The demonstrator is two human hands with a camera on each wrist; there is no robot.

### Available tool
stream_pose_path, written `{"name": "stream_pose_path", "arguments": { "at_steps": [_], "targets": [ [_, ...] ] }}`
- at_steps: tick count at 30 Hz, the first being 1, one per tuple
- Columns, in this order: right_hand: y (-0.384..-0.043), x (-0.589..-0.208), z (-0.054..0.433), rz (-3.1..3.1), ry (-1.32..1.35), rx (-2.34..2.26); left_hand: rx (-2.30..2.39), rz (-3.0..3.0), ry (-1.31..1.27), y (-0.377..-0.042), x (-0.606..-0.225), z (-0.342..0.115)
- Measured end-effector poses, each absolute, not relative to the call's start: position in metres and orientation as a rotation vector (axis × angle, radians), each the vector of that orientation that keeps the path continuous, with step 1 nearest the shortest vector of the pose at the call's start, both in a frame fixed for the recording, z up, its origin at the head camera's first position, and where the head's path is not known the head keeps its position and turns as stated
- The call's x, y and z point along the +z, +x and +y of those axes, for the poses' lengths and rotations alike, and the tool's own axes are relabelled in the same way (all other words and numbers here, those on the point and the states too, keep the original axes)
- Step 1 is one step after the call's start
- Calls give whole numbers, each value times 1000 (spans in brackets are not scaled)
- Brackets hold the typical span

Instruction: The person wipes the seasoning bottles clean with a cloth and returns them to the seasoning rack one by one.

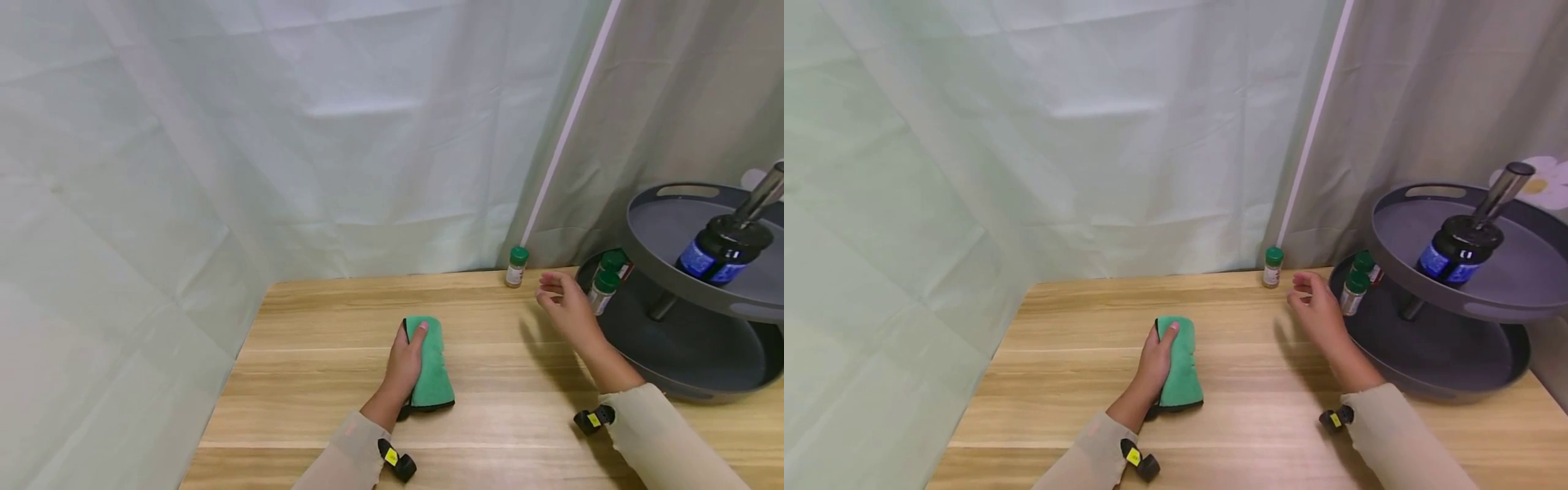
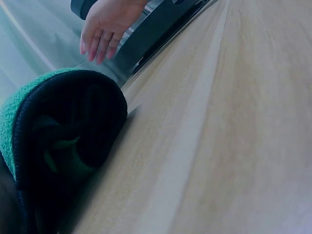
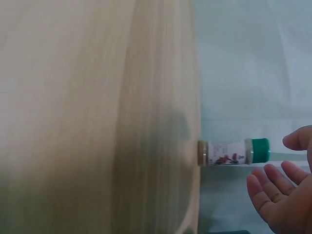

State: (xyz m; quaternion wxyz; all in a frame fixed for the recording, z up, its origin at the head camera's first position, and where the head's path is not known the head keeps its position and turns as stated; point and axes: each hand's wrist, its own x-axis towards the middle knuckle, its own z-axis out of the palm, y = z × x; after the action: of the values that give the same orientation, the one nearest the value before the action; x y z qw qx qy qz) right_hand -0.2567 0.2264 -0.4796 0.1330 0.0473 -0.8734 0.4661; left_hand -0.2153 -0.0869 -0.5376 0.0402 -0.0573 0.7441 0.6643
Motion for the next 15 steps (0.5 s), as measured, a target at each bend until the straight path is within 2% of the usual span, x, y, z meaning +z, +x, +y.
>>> {"name": "stream_pose_path", "arguments": {
  "at_steps": [15],
  "targets": [
    [-299, -499, 217, -2619, 26, 1622, 2052, 2253, -157, -215, -537, -87]
  ]
}}
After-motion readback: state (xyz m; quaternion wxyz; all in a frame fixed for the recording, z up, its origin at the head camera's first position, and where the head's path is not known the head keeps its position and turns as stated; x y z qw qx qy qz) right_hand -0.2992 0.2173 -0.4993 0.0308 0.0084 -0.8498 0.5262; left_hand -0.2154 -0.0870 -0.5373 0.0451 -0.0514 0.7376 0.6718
